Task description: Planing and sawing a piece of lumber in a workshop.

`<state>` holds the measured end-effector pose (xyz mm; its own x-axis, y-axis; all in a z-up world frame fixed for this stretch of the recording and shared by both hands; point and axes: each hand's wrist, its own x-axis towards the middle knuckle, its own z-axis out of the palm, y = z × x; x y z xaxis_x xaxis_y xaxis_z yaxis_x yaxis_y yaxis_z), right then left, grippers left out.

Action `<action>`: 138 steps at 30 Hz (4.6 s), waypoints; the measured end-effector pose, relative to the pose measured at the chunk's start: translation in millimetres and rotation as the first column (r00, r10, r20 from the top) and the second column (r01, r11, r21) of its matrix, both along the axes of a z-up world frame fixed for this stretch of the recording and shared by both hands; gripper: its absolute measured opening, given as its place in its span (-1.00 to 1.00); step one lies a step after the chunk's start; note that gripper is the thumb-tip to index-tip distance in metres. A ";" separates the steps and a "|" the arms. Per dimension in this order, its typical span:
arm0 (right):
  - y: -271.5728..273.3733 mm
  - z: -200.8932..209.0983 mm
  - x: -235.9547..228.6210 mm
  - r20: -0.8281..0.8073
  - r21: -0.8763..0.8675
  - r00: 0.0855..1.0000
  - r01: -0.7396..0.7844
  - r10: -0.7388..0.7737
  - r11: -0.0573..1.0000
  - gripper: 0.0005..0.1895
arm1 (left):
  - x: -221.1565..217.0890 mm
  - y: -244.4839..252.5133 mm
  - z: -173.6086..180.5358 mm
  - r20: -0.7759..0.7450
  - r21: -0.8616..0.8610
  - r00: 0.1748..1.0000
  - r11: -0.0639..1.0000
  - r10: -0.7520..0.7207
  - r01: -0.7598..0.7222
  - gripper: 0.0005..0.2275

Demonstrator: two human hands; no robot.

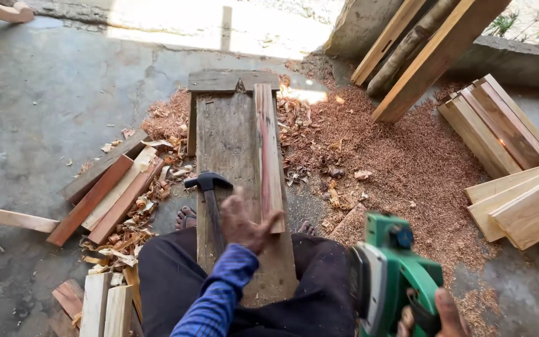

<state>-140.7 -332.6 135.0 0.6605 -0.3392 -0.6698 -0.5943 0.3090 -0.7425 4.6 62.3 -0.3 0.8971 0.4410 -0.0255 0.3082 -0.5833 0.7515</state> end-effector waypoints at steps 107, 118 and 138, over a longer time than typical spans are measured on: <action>305.0 -14.5 272.2 0.062 -0.086 0.958 -0.274 0.280 0.958 -0.56 | 53.0 114.0 -60.9 -0.697 -0.206 0.620 0.727 0.361 -0.655 -0.53; 264.9 -16.2 127.7 -0.020 -0.036 0.989 -0.145 0.144 0.989 -0.57 | 61.8 116.8 -51.8 -0.676 -0.212 0.627 0.713 0.387 -0.668 -0.51; 291.5 -14.0 157.8 0.008 -0.105 0.986 -0.168 0.169 0.980 -0.57 | 59.3 117.7 -60.4 -0.695 -0.197 0.617 0.728 0.369 -0.657 -0.42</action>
